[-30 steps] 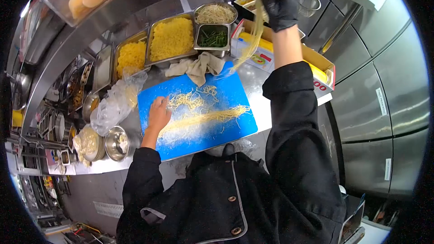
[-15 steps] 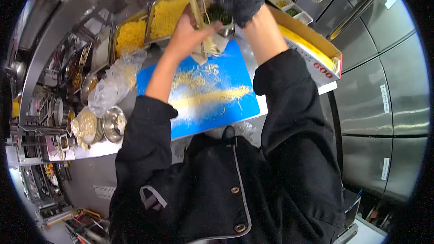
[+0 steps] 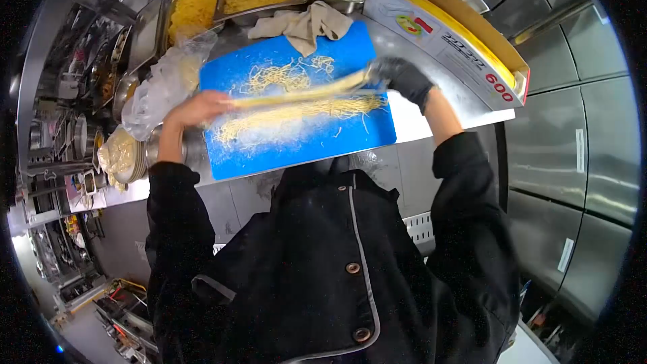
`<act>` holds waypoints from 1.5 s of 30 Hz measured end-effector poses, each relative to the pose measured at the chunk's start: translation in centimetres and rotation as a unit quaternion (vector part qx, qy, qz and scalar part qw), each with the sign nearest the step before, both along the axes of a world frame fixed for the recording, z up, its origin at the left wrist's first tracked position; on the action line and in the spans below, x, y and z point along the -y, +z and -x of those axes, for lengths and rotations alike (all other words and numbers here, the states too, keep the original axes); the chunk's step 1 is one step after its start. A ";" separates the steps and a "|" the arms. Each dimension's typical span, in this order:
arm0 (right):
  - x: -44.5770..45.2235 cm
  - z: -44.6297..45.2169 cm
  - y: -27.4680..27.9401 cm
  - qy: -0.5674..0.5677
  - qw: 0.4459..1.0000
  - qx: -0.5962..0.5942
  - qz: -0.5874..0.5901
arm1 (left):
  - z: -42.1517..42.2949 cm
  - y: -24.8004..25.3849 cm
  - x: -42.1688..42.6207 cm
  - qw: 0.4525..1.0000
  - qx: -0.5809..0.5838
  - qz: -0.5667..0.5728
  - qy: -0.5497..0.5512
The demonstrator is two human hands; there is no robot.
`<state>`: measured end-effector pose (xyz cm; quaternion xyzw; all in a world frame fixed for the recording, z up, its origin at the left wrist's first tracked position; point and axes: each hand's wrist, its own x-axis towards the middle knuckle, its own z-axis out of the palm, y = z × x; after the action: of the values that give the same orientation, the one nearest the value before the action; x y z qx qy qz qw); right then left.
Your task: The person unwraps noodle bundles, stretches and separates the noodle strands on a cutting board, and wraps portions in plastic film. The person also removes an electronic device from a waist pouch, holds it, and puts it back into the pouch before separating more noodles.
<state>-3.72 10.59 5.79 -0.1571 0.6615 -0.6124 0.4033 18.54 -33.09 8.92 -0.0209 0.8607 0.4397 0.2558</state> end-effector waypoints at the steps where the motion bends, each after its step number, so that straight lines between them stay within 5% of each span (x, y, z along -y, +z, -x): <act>1: 0.0 -0.9 -1.5 0.000 0.999 0.041 0.003 | 0.1 -0.3 -0.3 1.000 -0.001 -0.001 -0.006; 4: 0.6 -2.6 -2.4 -0.020 0.988 0.120 -0.091 | -0.8 -1.1 -1.2 0.989 0.147 0.032 0.007; 8: 0.9 -1.7 -4.4 0.041 0.988 0.035 -0.145 | -2.8 -7.0 0.9 0.996 0.047 0.054 -0.058; 13: 0.9 -1.1 -4.2 0.106 0.966 -0.060 -0.226 | -3.4 -5.1 -2.8 0.980 0.090 0.173 0.032; 16: 0.1 -1.9 -4.6 0.092 0.953 -0.228 -0.176 | -3.6 -2.2 -7.4 0.852 -0.189 0.489 0.011; 20: -0.1 -2.1 -0.2 -0.007 0.864 -0.346 -0.366 | -0.6 -2.2 -13.2 0.920 -0.193 0.341 -0.004; 25: -0.3 -3.9 -4.7 0.020 0.862 -0.449 -0.237 | 3.3 -4.2 -21.5 0.945 -0.269 0.182 0.029; 31: -2.3 -2.3 -5.3 -0.001 0.984 -0.147 -0.104 | 4.9 -7.8 -22.3 0.948 -0.266 0.163 0.061; 37: -4.2 -2.4 -4.2 -0.046 0.995 0.021 -0.086 | 4.8 -7.6 -22.0 0.951 -0.269 0.146 0.048; 40: -4.1 -2.2 -5.0 -0.005 0.930 -0.218 -0.295 | 4.5 -7.7 -21.9 0.947 -0.281 0.146 0.049; 41: -3.6 -2.8 -4.7 -0.003 0.931 -0.219 -0.292 | 4.3 -7.8 -21.9 0.945 -0.288 0.144 0.052; 45: -0.1 -5.0 -4.2 -0.097 0.960 -0.261 -0.024 | 3.6 -7.7 -22.1 0.941 -0.298 0.146 0.066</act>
<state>1.25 10.71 1.57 -0.2368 0.7702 -0.5704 0.1591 14.94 -11.01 1.19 0.0169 0.9489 0.3113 -0.0484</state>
